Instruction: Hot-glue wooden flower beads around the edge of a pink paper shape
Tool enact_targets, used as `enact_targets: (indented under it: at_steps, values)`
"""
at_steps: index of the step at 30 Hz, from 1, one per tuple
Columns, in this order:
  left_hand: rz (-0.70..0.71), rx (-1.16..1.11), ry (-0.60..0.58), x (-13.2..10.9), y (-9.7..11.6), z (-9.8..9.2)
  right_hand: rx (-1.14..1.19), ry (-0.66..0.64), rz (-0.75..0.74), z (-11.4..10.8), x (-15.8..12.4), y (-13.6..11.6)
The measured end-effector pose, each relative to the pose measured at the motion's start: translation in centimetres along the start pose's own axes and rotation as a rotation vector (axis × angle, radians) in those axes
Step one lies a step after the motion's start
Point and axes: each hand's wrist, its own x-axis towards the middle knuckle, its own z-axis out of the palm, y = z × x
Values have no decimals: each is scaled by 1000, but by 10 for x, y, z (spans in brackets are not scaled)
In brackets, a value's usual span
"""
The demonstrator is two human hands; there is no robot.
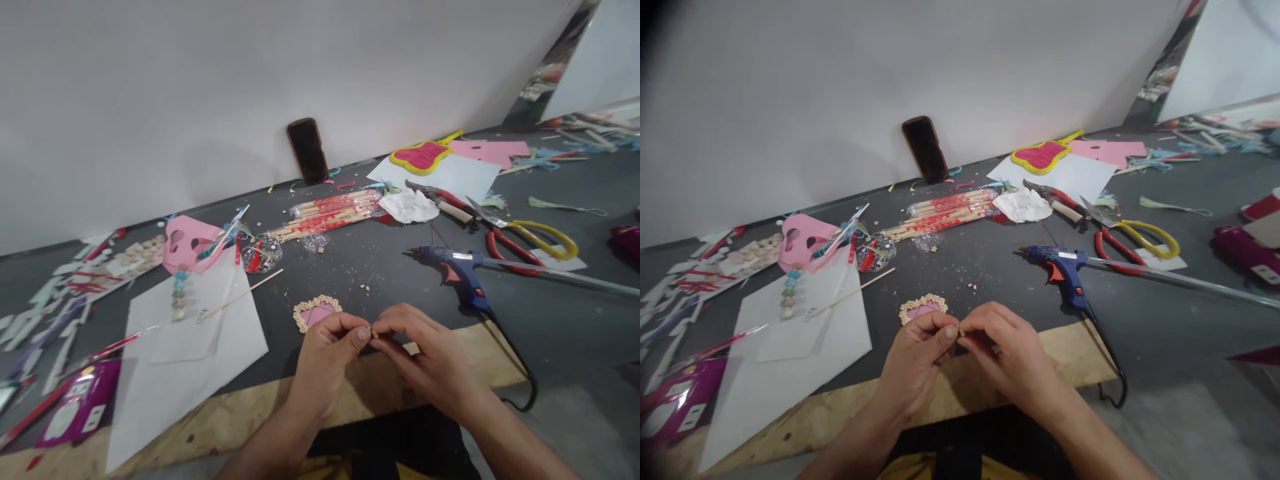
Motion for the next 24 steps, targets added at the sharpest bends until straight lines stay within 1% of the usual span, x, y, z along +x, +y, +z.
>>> enact_targets:
  at_steps: [3,10,14,19,24]
  values:
    - [-12,-24,-10,-1,-2,0,39,-5,37,0,-1,0]
    - [-67,-71,-35,-2,-1,0,146,-1,62,1,-6,6]
    - [-90,-123,-19,-3,-1,-1,169,7,110,1,-8,5]
    - [-60,-120,-21,-3,-1,2,110,29,44,1,-6,2]
    - [-45,-76,-30,-3,-3,-1,67,34,22,1,-9,2]
